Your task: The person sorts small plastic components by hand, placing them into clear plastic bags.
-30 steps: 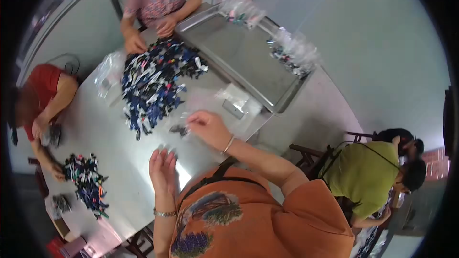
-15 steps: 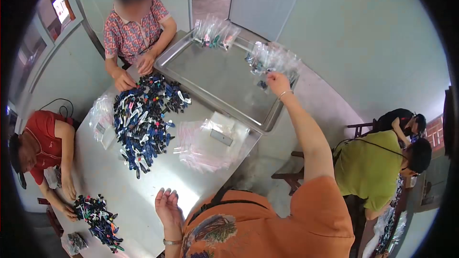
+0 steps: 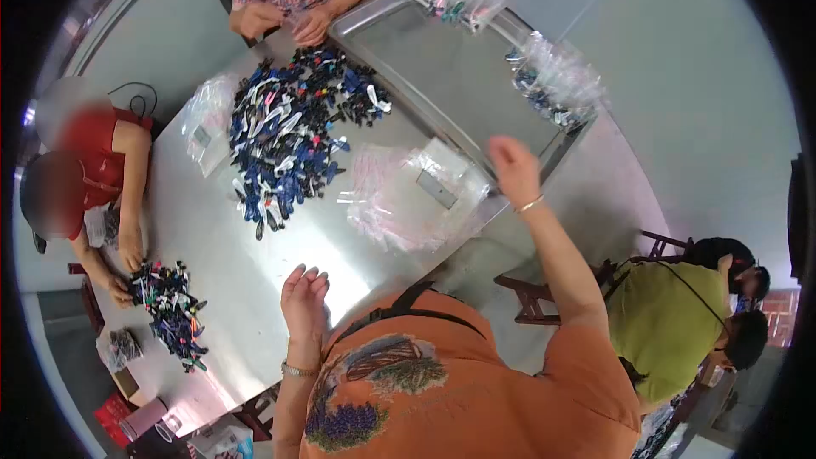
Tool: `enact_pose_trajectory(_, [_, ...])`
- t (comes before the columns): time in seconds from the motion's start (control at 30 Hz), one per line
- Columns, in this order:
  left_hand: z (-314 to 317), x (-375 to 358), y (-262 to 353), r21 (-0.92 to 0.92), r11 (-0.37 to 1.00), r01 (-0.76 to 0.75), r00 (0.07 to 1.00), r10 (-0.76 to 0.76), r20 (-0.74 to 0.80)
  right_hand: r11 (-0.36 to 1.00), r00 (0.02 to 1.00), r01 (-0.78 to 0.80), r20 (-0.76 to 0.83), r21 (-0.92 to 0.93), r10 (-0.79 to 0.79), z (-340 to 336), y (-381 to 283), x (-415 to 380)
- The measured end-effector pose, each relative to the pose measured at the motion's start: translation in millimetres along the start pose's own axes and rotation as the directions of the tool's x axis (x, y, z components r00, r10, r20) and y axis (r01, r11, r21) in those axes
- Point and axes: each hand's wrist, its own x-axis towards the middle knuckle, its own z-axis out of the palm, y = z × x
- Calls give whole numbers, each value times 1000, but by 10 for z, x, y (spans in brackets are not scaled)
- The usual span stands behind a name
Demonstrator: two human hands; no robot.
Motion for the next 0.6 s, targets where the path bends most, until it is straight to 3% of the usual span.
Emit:
enact_pose_trajectory(0.07, [-25, 9, -22, -3, 1000, -9, 1000, 9, -2, 927, 924, 357, 185, -113, -333, 183, -186, -171])
enact_pose_trajectory(0.2, [-36, -2, -23, -19, 999, -26, 1000, 26, 5, 930, 940, 295, 244, -221, -241, 533, -451, -171])
enact_pose_trajectory(0.27, [-60, -11, -42, -29, 999, -38, 999, 38, 12, 844, 938, 210, 346, -493, -31, 693, -425, -157])
enact_pose_trajectory(0.37, [-73, -7, -48, -55, 997, -46, 999, 47, 22, 892, 944, 90, 324, -443, 66, 787, -388, -122])
enact_pose_trajectory(0.47, [-76, -12, -47, -78, 996, -51, 998, 54, 31, 922, 946, 61, 316, -382, 68, 750, -450, -119])
enact_pose_trajectory(0.6, [-108, -7, -62, -104, 993, -51, 997, 55, 44, 921, 951, 145, 309, -361, -29, 698, -418, -140])
